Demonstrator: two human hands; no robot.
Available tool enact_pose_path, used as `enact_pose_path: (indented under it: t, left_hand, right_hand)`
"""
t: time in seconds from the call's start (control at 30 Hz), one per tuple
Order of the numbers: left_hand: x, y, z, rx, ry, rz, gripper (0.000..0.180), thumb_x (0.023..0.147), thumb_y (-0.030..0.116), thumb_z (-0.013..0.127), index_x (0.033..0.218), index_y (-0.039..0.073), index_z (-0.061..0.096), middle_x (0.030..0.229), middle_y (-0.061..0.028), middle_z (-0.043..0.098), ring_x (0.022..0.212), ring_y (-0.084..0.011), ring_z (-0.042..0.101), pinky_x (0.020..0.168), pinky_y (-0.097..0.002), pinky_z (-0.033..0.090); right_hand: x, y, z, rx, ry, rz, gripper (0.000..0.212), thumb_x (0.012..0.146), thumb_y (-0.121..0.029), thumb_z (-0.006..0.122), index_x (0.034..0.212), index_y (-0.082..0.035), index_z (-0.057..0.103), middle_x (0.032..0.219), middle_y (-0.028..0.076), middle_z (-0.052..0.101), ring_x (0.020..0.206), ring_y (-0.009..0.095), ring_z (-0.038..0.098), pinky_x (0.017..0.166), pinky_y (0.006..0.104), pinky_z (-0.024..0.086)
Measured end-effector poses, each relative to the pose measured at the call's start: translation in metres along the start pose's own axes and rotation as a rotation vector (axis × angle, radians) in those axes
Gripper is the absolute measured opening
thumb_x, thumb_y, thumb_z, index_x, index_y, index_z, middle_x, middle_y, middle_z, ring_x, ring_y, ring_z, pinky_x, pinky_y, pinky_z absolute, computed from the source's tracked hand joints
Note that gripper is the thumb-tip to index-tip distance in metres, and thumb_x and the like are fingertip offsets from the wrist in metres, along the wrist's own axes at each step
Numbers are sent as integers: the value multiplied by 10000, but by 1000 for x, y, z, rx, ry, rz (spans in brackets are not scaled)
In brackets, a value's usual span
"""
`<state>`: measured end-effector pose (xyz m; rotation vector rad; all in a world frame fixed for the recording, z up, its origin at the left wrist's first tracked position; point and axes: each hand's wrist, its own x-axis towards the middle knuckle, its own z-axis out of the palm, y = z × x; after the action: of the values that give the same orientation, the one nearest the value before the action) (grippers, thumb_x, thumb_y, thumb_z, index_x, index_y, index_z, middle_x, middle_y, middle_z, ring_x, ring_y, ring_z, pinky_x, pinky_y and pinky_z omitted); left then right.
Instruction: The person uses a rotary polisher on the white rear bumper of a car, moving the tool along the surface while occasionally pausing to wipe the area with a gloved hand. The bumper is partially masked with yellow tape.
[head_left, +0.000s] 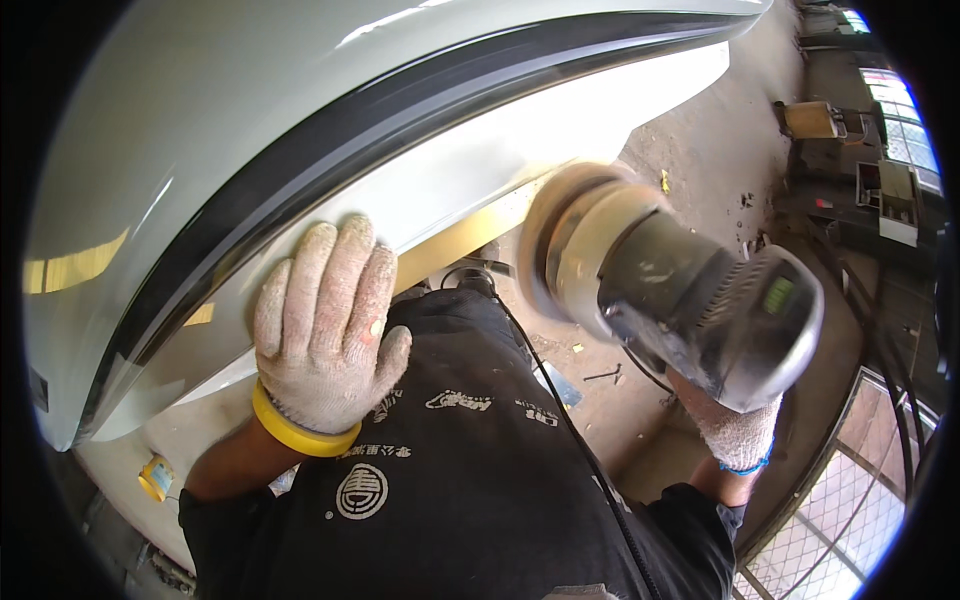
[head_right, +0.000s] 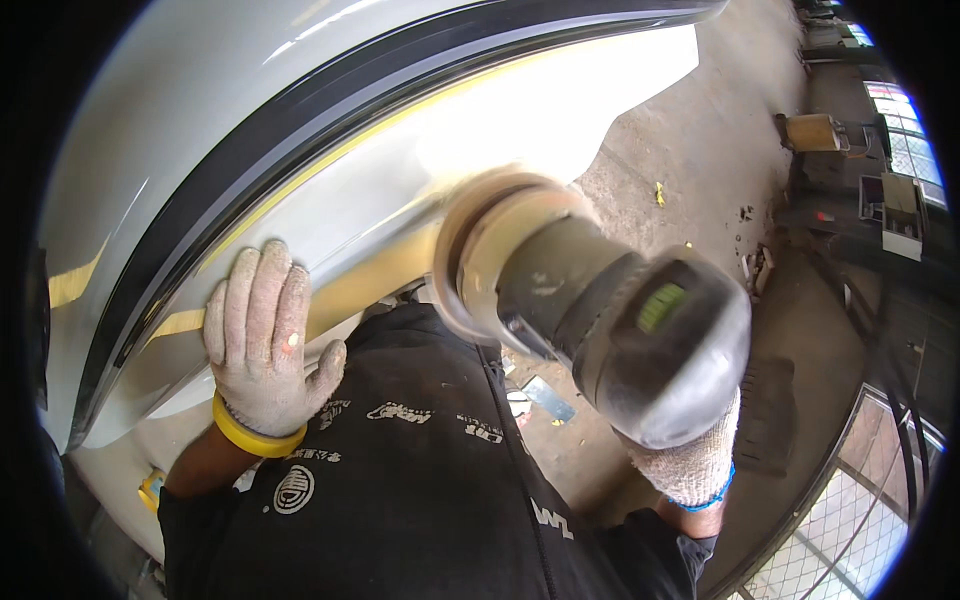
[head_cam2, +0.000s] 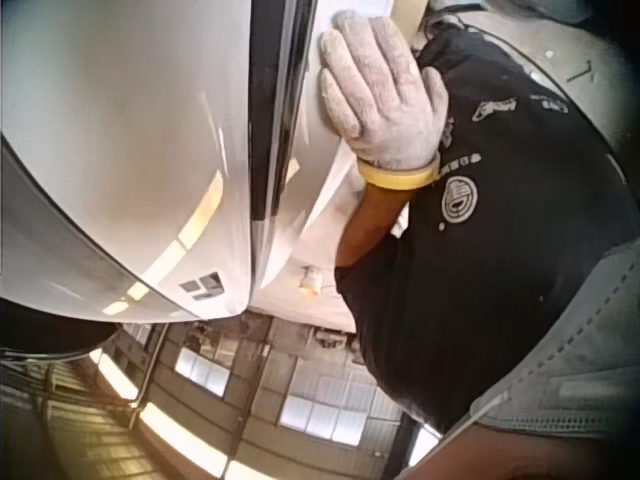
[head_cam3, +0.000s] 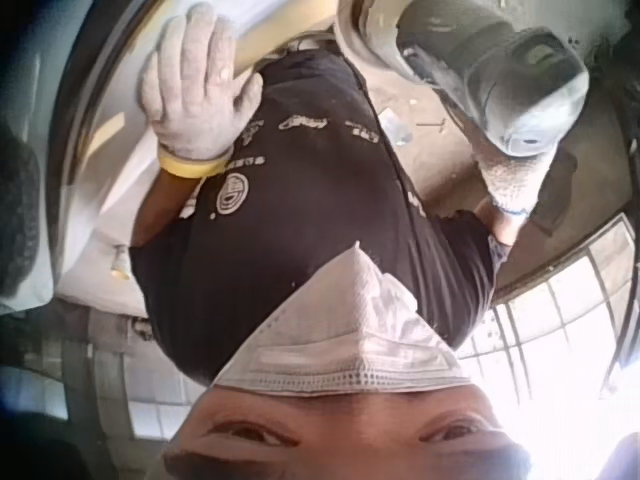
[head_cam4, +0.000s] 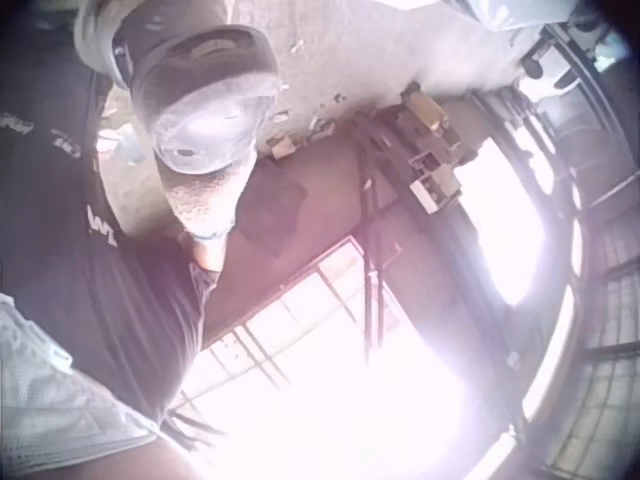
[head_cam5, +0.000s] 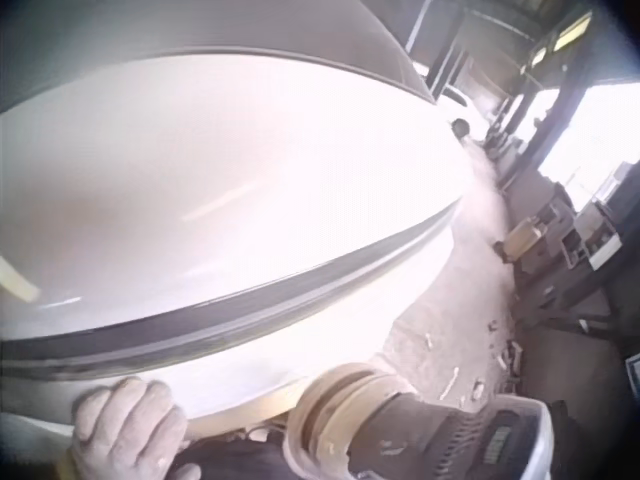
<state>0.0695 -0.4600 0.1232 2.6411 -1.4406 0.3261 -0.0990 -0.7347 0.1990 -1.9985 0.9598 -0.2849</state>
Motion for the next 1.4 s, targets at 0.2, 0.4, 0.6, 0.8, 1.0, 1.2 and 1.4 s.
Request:
enact_pose_path:
  t: [0.2,0.4,0.6,0.8,1.0,1.2,1.4]
  left_hand:
    - [44,25,10,130,-33,61,631,822,391,622,1323,22,515,1405,-140,480,1324,-316,424,1095,-416,324]
    - [115,56,59,131,82,83,831,672,346,739,1389,46,444,1487,-107,381,1398,-269,312,1154,-393,251]
    - [98,42,59,217,64,72,861,662,352,752,1401,66,414,1489,-93,369,1397,-247,306,1162,-385,226]
    - [46,31,16,228,-149,-64,829,604,290,784,1328,31,474,1421,-139,428,1352,-299,372,1116,-404,290]
    - [35,32,13,137,-127,-46,702,641,299,733,1245,-3,540,1379,-170,470,1299,-349,423,1080,-444,329]
    - [49,43,23,199,-108,-6,608,808,432,593,1204,-28,566,1346,-189,508,1258,-373,460,1025,-471,359]
    - [29,35,25,242,-81,-45,609,887,486,480,1191,-34,569,1328,-196,523,1232,-381,476,998,-487,368]
  right_hand:
    - [-3,38,-15,18,-75,-4,673,771,-175,736,1368,-82,438,1253,106,538,1080,200,547,922,416,470]
    - [38,36,-21,29,126,-55,558,668,-26,748,1201,18,586,997,99,683,829,142,645,762,298,535]
    - [79,40,-17,105,59,-133,500,656,-5,735,1143,27,626,953,79,693,809,138,639,760,287,521]
    - [82,33,-14,98,-3,-157,446,655,0,781,1081,19,652,964,82,698,832,151,649,772,297,517]
    - [85,20,-9,43,-17,-206,395,692,-25,751,1070,29,653,898,84,690,766,145,642,715,287,521]
    - [93,8,-10,3,-55,-223,386,714,-46,751,1078,30,648,889,91,687,758,150,646,705,288,522]
    - [92,-5,-10,-104,-95,-227,379,736,-67,751,1086,31,644,880,99,684,751,156,650,694,288,522]
